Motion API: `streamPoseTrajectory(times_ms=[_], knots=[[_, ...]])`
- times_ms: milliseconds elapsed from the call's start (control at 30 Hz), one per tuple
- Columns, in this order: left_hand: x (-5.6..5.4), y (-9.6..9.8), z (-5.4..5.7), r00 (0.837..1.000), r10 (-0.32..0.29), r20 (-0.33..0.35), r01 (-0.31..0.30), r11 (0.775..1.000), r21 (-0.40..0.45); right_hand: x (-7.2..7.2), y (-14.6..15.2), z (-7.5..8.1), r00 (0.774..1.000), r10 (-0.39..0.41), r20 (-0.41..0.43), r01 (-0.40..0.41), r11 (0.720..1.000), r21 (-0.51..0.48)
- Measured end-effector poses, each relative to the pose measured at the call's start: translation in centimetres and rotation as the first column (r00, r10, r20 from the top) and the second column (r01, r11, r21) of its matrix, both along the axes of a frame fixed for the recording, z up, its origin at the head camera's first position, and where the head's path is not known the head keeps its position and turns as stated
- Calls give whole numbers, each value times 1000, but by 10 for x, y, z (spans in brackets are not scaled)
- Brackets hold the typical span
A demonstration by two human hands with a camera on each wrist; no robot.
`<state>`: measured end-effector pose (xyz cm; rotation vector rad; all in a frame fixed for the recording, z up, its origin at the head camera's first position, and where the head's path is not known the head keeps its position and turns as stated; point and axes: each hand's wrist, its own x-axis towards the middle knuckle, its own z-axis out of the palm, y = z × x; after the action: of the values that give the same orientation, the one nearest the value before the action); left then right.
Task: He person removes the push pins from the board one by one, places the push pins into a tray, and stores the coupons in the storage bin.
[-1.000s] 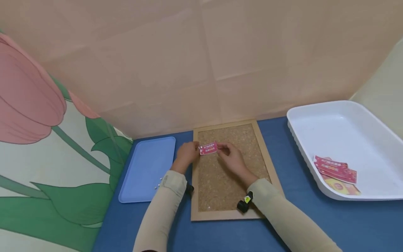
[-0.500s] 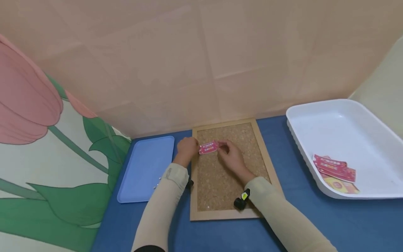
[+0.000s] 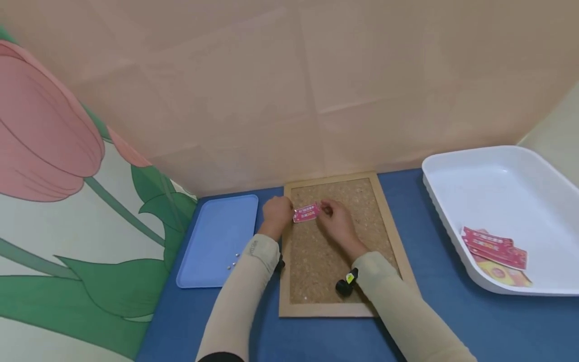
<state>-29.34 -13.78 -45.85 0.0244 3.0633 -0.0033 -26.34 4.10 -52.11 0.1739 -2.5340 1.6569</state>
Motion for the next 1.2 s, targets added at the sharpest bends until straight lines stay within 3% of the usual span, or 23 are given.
streamPoseTrajectory(times_ms=[367,567,933,1200], knots=[[5,-5,-3,999,-36,-33,36,999,11,1,-2,2,999,35,22,-36,999,29],[6,-3,-5,996,-62,-61,59,997,-41,1,0,4,999,39,38,-41,997,63],[7,-2,-8,994,-58,-90,56,998,-24,5,1,4,999,20,39,-26,987,157],[5,-3,-6,986,-98,-131,93,995,-45,6,-2,7,1000,15,23,-19,986,163]])
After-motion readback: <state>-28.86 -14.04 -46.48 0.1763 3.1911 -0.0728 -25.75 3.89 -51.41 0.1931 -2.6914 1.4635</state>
